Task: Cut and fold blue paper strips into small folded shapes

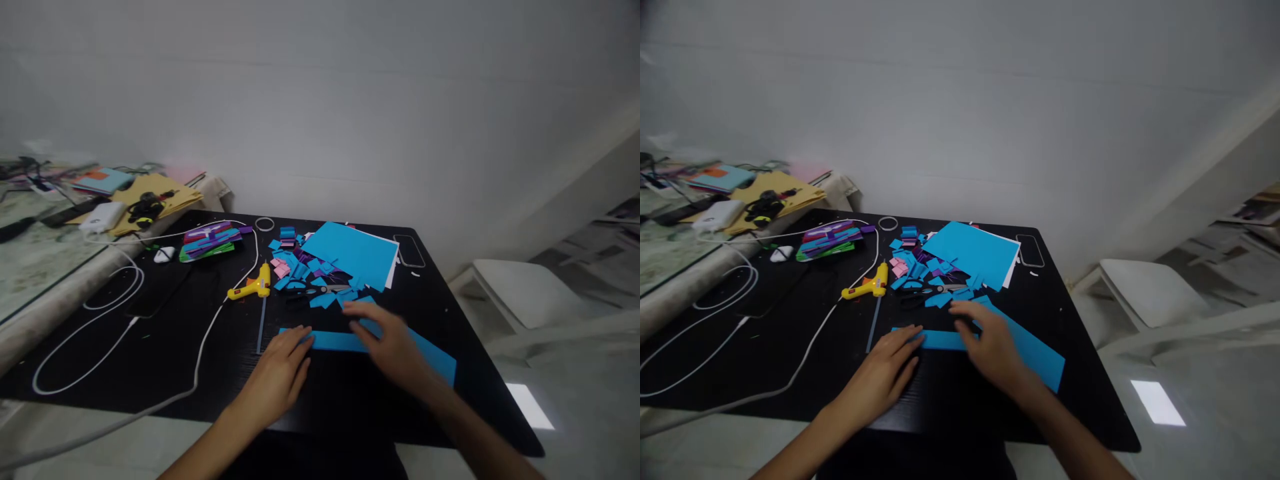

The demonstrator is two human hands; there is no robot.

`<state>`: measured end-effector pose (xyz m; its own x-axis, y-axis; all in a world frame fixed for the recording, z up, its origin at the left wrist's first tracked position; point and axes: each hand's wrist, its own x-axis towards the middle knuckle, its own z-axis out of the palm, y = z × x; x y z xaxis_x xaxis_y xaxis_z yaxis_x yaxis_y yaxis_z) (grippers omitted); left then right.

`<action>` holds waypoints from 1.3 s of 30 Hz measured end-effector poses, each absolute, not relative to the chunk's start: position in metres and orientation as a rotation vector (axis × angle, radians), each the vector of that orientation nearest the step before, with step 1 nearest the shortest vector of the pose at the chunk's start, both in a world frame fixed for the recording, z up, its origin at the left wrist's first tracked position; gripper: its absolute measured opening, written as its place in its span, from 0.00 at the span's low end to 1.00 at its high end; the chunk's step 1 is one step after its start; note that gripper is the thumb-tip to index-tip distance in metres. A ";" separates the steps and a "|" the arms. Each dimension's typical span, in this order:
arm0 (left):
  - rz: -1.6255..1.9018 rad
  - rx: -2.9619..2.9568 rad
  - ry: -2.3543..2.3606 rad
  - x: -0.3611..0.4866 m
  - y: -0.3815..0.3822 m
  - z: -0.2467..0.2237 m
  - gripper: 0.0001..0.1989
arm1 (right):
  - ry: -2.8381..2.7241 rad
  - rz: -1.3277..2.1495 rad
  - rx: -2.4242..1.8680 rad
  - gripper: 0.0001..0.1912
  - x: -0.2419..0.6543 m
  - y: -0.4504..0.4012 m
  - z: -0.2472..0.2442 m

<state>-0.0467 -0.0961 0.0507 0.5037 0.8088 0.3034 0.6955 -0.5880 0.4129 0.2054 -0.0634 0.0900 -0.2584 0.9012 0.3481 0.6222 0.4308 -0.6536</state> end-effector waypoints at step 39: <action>0.732 2.459 1.416 -0.075 -0.083 0.039 0.13 | -2.200 0.233 -1.574 0.16 0.185 -0.089 0.055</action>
